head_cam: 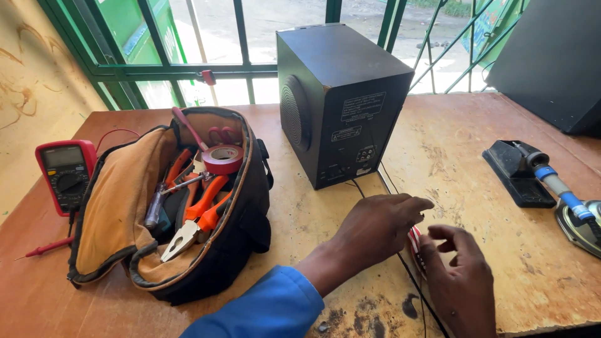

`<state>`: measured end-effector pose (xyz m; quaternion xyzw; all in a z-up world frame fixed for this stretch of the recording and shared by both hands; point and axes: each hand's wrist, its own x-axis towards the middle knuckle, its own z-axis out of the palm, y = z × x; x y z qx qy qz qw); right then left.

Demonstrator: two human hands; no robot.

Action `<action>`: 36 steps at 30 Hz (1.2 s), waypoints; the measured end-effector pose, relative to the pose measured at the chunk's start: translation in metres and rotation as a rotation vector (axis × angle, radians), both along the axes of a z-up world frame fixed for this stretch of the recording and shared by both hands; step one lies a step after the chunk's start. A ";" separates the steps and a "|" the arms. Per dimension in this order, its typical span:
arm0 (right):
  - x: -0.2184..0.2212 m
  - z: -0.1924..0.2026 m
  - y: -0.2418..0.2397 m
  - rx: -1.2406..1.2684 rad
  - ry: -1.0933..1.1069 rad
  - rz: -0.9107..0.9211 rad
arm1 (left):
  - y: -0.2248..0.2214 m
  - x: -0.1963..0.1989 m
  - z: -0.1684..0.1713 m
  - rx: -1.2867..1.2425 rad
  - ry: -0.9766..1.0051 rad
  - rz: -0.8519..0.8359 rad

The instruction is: Disassembling a speaker by removing screws from the back panel with a screwdriver and then extracting the internal circuit board for inspection.

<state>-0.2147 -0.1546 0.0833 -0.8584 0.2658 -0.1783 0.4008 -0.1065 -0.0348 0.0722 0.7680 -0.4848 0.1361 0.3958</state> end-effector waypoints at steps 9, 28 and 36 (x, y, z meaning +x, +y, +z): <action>-0.012 0.021 -0.012 0.258 -0.285 0.055 | -0.011 -0.020 0.011 -0.047 -0.169 -0.037; -0.044 -0.002 -0.143 0.109 -0.572 -0.174 | -0.069 -0.023 -0.003 0.245 -0.126 -0.183; -0.001 -0.034 -0.280 -0.701 -0.586 -0.335 | -0.074 -0.020 -0.001 0.339 0.000 -0.185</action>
